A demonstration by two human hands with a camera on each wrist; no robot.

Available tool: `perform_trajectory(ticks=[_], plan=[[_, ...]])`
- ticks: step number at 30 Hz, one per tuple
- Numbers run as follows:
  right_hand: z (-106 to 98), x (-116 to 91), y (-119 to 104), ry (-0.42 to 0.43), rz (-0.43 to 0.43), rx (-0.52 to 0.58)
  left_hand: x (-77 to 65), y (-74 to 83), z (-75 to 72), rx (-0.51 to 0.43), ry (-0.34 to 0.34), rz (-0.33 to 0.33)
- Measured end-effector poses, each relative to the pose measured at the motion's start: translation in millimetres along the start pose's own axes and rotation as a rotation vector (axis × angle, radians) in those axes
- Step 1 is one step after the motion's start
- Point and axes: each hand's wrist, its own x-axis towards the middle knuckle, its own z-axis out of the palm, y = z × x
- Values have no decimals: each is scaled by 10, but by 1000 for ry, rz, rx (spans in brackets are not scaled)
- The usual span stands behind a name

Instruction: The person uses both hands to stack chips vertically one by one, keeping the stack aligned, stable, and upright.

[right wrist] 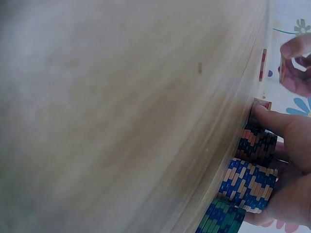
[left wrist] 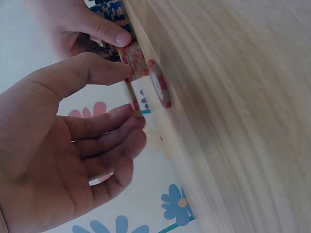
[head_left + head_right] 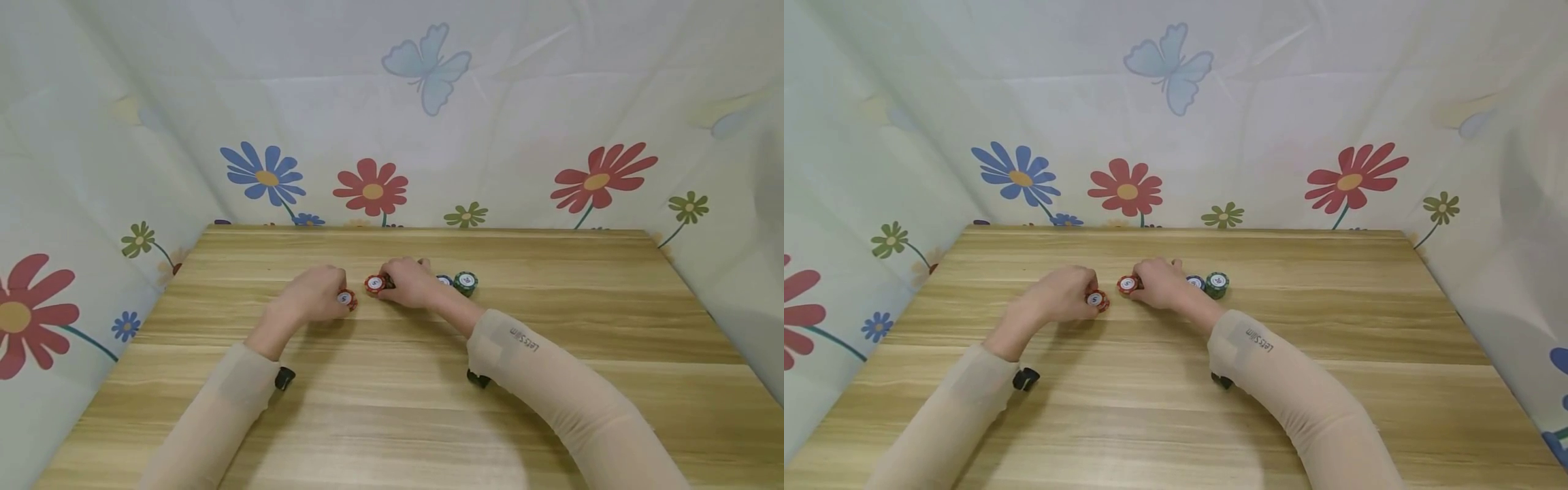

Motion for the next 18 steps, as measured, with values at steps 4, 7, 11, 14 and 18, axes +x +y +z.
perform_trajectory(ticks=[4, 7, 11, 14, 18], plan=[[-1, 2, 3, -1, 0, -2, 73, 36, 37, -3, 56, 32], [-3, -3, 10, 3, -5, -1, 129, 70, 55, -10, 70, 44], [-5, -5, 15, 9, -13, 1, 210, 99, 65, -35, 66, 40], [-3, -1, 19, 8, -15, -5, 266, 107, 73, -47, 62, 29], [0, 3, 21, 5, -16, -9, 313, 109, 86, -52, 68, 24]])
